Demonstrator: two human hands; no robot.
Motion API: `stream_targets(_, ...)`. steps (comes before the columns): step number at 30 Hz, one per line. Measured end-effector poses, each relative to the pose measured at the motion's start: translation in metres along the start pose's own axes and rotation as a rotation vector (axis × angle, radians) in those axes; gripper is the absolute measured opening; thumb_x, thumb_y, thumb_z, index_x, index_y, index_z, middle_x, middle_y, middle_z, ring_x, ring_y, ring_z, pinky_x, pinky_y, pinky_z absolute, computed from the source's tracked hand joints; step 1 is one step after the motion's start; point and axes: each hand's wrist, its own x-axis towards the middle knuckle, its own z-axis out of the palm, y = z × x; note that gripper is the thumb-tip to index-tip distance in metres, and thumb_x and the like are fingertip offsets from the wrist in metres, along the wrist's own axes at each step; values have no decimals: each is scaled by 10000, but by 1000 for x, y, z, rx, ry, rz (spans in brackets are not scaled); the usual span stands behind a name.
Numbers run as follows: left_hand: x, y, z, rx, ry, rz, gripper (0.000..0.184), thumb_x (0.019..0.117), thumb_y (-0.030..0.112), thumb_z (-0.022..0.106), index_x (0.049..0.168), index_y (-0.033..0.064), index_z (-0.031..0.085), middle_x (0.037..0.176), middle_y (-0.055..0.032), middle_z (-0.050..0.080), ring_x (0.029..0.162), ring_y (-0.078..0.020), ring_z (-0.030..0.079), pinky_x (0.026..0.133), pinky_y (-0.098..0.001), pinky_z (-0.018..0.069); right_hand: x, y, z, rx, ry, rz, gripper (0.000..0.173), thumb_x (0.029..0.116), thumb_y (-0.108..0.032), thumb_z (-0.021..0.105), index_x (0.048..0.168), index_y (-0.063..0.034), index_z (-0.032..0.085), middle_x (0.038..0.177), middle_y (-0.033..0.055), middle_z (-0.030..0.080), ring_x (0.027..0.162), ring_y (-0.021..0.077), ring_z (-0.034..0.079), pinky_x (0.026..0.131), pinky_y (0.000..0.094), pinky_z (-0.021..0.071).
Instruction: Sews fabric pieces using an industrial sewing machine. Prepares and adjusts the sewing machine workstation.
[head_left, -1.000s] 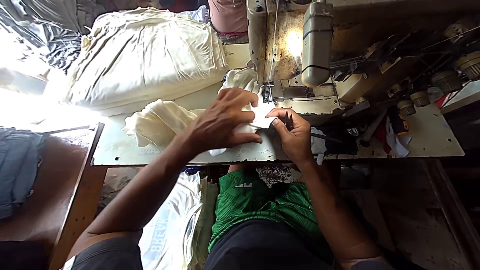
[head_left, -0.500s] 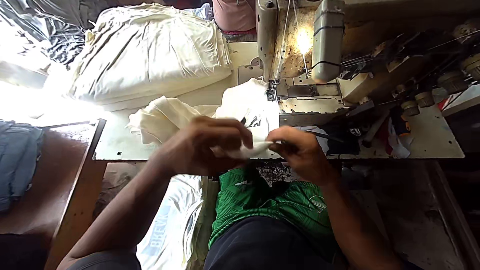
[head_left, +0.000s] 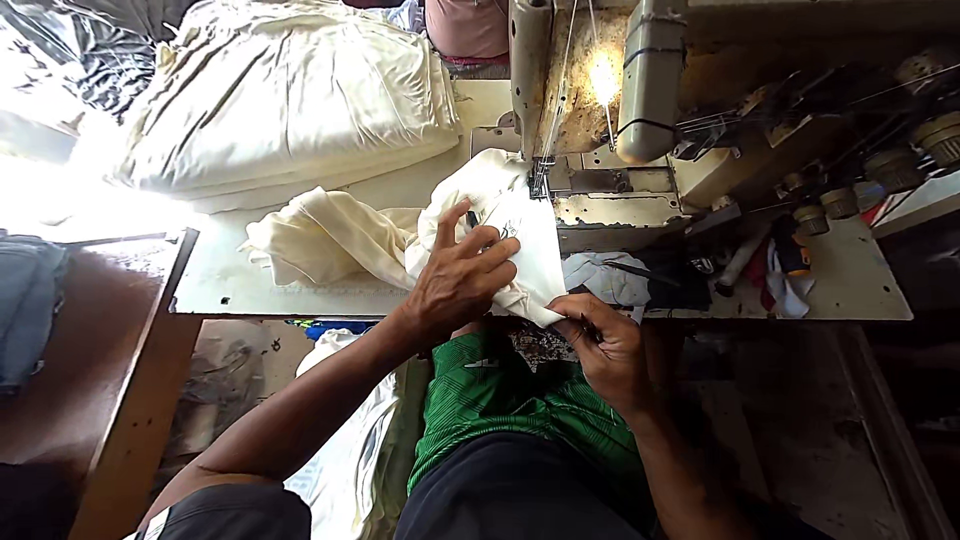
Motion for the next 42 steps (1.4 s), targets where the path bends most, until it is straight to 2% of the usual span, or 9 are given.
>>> stream_targets(6,12,0,-21,30,-147,-11,101,917,95,594,888,104,690,1193,-62,698,1163,-331,622,1150,-709,263,7,4,1,56,51,77,119,986,-46,667,1061,0,747,1043,91,734,901,150,712,742,291,630)
stream_targets(14,30,-42,-18,36,-102,37,110,898,54,574,950,93,663,1203,-74,693,1127,-332,632,1124,-631,344,42,20,11,81,121,108,136,985,-71,666,1093,-72,749,998,31,720,638,82,587,549,246,512)
stream_targets(22,44,-72,-21,16,-93,81,231,878,42,607,1091,91,682,1296,-105,653,1136,-347,616,1072,-546,411,78,23,20,66,165,19,139,984,-8,641,1093,-24,724,1029,62,723,787,111,664,660,263,570)
stream_targets(24,45,-71,-31,-15,-132,71,320,910,198,613,1214,123,676,1261,-77,668,1130,-321,617,1068,-548,402,81,24,21,69,171,4,147,986,0,632,1104,-20,718,1044,64,724,811,110,672,681,258,576)
stream_targets(26,42,-74,-45,-42,-173,17,530,957,555,581,1302,164,673,1156,-41,710,1061,-276,626,1033,-528,403,83,26,21,60,176,-9,146,985,-2,638,1109,-16,714,1076,67,726,849,113,683,714,261,586)
stream_targets(29,37,-88,-64,-16,-280,-120,668,943,761,456,1212,211,724,1047,-17,742,978,-268,646,959,-542,439,85,29,21,45,155,-49,150,985,16,625,1107,-2,710,1132,89,721,949,142,702,794,292,606)
stream_targets(32,28,-106,-72,26,-382,-163,638,946,760,442,978,181,707,879,-40,674,898,-294,625,840,-548,447,87,32,19,20,137,-72,155,993,9,619,1119,-5,707,1143,87,719,932,131,697,771,276,599)
stream_targets(35,20,-110,-77,-74,-416,-117,434,964,591,566,885,179,677,933,-11,675,977,-270,617,866,-528,459,89,31,17,13,127,-61,159,991,2,627,1126,-16,709,1125,75,722,886,117,690,740,264,592)
stream_targets(42,15,-94,-60,-183,-470,-273,365,1015,444,588,1286,201,611,1136,-24,662,1043,-239,640,892,-474,537,89,31,13,-7,92,-29,180,998,-21,629,1160,-45,705,1072,55,722,829,104,678,699,258,586)
